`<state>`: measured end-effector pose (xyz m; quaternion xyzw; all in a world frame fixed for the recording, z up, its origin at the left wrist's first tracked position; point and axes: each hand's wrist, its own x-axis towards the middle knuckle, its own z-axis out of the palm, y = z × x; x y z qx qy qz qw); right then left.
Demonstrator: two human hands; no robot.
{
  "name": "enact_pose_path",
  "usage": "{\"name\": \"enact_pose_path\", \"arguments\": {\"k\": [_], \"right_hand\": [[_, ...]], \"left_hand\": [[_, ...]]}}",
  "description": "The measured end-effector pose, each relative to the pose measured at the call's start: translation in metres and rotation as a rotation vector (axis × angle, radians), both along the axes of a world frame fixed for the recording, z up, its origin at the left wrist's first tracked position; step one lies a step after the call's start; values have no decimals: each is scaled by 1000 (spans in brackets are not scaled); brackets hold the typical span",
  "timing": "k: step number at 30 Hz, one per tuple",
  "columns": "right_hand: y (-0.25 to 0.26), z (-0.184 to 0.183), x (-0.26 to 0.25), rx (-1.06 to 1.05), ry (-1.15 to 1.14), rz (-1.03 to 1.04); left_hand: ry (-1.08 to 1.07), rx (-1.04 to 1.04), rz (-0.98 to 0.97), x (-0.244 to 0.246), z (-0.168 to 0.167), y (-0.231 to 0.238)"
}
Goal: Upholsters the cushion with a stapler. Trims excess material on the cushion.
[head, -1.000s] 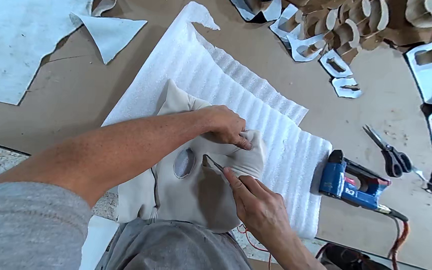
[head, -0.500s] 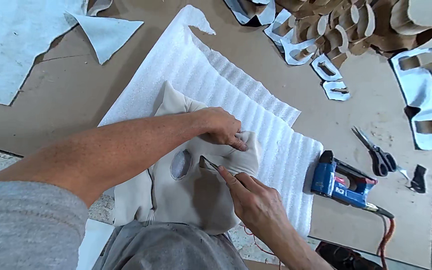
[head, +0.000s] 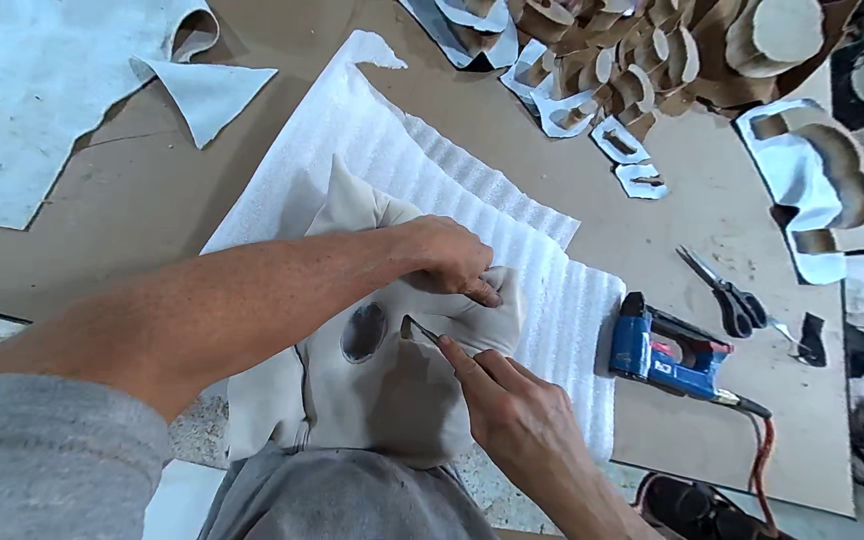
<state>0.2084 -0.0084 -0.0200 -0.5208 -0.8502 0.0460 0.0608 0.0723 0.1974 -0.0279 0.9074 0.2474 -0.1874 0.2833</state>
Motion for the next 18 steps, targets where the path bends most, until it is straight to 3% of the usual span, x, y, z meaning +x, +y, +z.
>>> {"name": "enact_pose_path", "arguments": {"k": [18], "right_hand": [[-24,4,11,-8,-33,-18]], "left_hand": [[-25,30,-58,22,7,-29]]}}
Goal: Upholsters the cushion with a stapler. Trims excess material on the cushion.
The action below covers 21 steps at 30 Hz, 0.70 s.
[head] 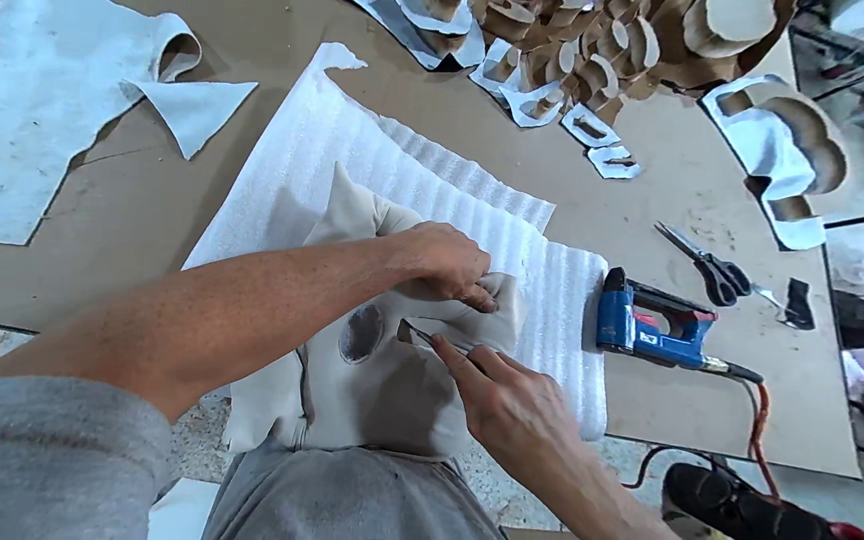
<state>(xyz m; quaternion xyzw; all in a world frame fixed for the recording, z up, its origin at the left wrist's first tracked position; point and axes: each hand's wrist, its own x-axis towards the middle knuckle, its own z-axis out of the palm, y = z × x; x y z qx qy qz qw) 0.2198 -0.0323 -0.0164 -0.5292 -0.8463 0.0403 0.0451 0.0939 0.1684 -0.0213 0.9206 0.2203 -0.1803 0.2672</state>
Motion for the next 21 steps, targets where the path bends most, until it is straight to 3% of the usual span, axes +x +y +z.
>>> {"name": "enact_pose_path", "arguments": {"k": [7,13,15,18,19,21], "right_hand": [[1,46,41,4,221,-109],[50,49,73,19,306,139],[50,44,79,4,562,55],[33,36,74,14,1058,-247],[29,32,71,16,1216,-328],[25,23,64,37,1432,-439]], "left_hand": [[-2,22,80,-24,23,28],[-60,43,-65,-9,21,21],[-79,151,-147,4,28,26],[-167,191,-227,-1,48,26],[-279,79,-174,-28,60,18],[-449,-368,127,-110,103,-13]]}}
